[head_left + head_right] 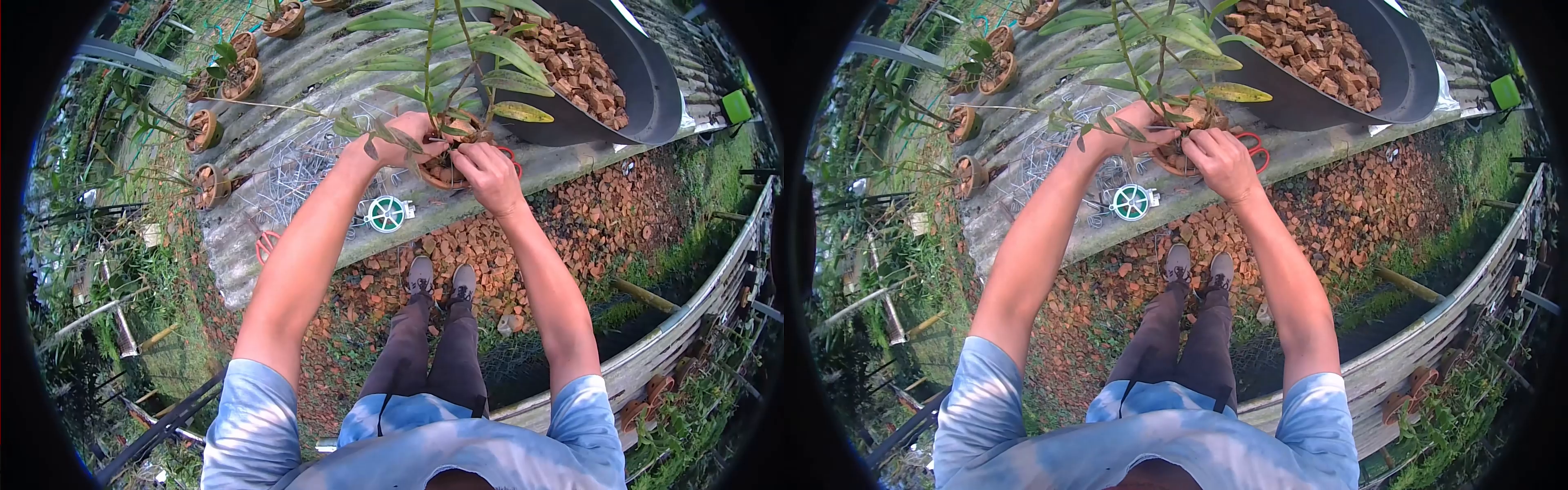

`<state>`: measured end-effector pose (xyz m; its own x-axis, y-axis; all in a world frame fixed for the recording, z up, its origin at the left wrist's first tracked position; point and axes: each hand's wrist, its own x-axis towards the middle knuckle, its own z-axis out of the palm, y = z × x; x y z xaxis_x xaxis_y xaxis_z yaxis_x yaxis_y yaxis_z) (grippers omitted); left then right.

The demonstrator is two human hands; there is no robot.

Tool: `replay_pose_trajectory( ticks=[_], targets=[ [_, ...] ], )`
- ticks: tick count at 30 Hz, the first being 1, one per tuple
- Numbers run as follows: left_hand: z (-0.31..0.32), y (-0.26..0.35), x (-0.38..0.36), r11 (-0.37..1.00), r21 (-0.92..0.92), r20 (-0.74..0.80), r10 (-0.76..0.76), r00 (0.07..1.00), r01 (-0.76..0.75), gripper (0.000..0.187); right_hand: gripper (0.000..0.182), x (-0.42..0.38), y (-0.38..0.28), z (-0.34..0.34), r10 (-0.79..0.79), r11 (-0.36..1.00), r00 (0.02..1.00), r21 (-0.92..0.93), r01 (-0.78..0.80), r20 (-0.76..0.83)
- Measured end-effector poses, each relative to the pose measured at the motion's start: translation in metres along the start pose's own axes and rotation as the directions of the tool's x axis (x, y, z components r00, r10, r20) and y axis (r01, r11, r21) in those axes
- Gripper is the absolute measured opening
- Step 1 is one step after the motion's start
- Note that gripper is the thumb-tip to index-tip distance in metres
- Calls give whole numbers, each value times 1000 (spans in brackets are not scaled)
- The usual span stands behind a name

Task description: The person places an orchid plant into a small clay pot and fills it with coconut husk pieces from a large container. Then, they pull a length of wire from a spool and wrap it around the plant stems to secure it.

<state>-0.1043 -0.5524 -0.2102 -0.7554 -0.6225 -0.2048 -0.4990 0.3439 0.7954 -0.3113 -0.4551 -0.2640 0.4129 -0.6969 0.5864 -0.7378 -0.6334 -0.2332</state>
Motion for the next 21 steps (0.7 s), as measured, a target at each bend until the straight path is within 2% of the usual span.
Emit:
replay_pose_trajectory(
  ticks=[3, 8, 11, 17, 21],
  targets=[
    [1, -1, 0, 999, -25, 10, -24, 1000, 24, 32, 27, 2, 1, 4, -23, 999, 998, -41, 21, -59],
    [3, -9, 3, 1000, -12, 11, 2, 1000, -1, 33, 31, 0, -2, 4, -17, 998, 999, -57, 14, -52],
    [5, -7, 2, 1000, 22, -29, -12, 1000, 12, 33, 31, -2, -6, 5, -19, 996, 997, -92, 12, -70],
    [2, 1, 1, 995, 74, -7, -62, 998, 62, 34, 32, -2, -8, 8, 6, 993, 997, -120, -15, -71],
    [4, 2, -1, 999, 45, -20, -12, 1000, 13, 31, 32, -2, -10, 11, 42, 991, 996, -124, -52, -77]
  ],
)
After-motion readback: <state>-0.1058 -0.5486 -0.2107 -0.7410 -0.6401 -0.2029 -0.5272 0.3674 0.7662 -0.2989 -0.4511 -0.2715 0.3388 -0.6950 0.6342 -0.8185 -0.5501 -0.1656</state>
